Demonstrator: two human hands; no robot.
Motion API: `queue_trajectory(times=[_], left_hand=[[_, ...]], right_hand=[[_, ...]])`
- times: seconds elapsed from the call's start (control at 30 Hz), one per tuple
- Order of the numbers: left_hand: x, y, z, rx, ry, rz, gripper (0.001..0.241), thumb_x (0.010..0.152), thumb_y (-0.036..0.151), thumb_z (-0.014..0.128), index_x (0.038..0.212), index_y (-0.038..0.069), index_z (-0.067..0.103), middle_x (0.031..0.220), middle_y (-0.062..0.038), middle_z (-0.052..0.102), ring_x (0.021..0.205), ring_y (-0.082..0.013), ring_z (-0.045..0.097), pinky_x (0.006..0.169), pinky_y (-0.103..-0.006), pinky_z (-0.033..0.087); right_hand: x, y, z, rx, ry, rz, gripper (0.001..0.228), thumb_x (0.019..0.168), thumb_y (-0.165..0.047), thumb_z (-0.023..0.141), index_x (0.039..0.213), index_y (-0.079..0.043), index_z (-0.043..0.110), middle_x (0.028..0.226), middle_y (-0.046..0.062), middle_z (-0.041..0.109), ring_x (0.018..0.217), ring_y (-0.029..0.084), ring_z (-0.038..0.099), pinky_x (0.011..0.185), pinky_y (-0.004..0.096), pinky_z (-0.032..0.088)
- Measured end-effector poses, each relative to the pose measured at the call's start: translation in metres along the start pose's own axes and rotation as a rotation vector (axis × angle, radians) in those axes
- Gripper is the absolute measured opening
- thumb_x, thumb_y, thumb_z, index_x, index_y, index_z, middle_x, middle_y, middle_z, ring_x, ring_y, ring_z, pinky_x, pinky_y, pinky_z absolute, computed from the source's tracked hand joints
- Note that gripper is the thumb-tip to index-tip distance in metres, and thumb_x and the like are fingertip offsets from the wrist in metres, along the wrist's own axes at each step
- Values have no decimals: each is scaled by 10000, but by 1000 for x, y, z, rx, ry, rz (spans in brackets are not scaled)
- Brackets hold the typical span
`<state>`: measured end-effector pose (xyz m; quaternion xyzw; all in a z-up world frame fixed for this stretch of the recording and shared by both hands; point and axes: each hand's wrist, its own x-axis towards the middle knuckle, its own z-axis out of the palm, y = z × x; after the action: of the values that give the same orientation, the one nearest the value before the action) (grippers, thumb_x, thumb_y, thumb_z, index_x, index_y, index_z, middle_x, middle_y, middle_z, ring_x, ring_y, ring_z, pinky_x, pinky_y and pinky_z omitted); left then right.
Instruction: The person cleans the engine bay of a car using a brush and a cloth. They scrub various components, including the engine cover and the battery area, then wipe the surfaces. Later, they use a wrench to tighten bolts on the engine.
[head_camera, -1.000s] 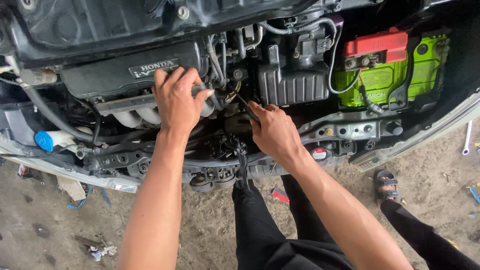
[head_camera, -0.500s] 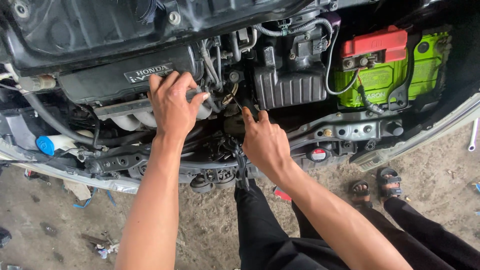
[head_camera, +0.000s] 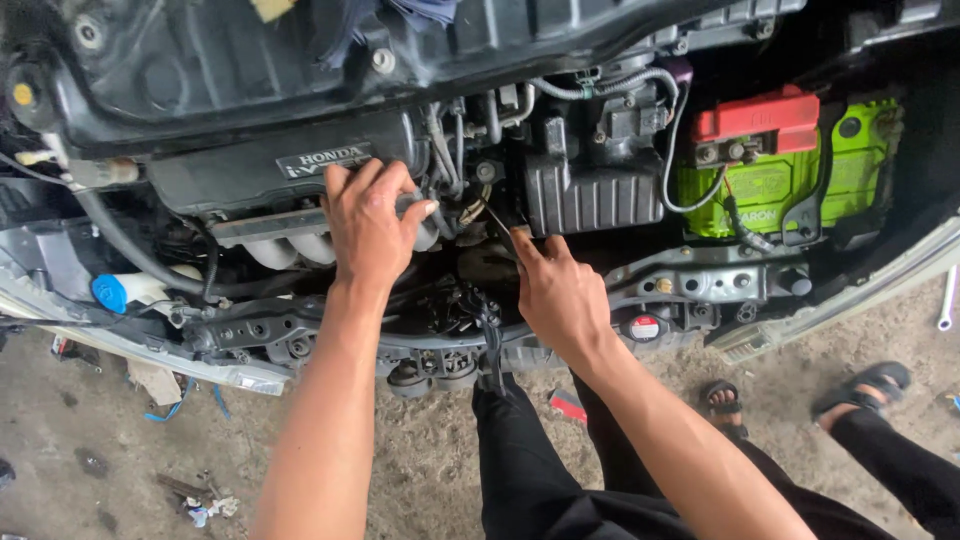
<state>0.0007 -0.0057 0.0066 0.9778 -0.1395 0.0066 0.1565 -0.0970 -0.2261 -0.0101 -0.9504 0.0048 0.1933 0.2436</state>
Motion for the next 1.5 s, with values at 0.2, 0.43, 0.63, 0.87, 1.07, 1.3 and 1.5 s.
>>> queue_trajectory(times=[0.2,0.43,0.63,0.87,1.07,1.3,1.5], left_hand=[[-1,-5,9,1,1,-47,314,733,275,897,866,196,623,805,-2,578,910,-348,582,837,-460,481],[-1,-4,13,6,-23,-90,302,745,279,875,874,201,614,830,7,579,954,-335,579,818,-484,486],[-1,-1,11,25,-75,-120,226,825,275,827,895,189,629,844,-2,585,981,-335,570,782,-502,494],[-1,3,6,24,-58,-105,252,815,287,830,893,183,613,846,-5,570,994,-346,562,788,-526,497],[-3,-3,11,36,-32,-56,282,801,312,842,888,197,599,863,6,553,988,-345,546,805,-512,491],[-3,-6,14,53,18,15,332,772,319,889,889,203,601,832,19,528,946,-342,540,863,-464,464],[-5,-13,23,39,17,-6,311,785,312,880,914,203,618,849,21,535,966,-327,529,859,-465,450]], right_hand=[[7,-6,15,127,-29,-2,485,974,-197,527,1455,-161,580,1039,228,642,713,571,697,541,626,604],[7,-6,14,681,-183,306,547,902,-273,669,1440,-183,623,1103,262,742,924,493,731,687,572,603],[0,-17,17,29,-3,58,509,990,-236,501,1498,-229,526,1059,245,639,683,564,700,562,658,596],[11,-16,10,526,-57,202,524,939,-233,608,1457,-155,581,1043,265,704,782,507,719,556,577,600],[14,-7,-1,1140,-206,398,567,996,-192,622,1508,6,475,916,211,651,616,245,605,417,344,441],[10,-8,16,133,-46,70,488,1002,-288,577,1484,-215,570,986,216,685,695,456,719,524,557,605],[17,8,40,718,-53,194,461,986,-182,655,1434,-86,604,978,279,725,747,449,739,472,487,585]])
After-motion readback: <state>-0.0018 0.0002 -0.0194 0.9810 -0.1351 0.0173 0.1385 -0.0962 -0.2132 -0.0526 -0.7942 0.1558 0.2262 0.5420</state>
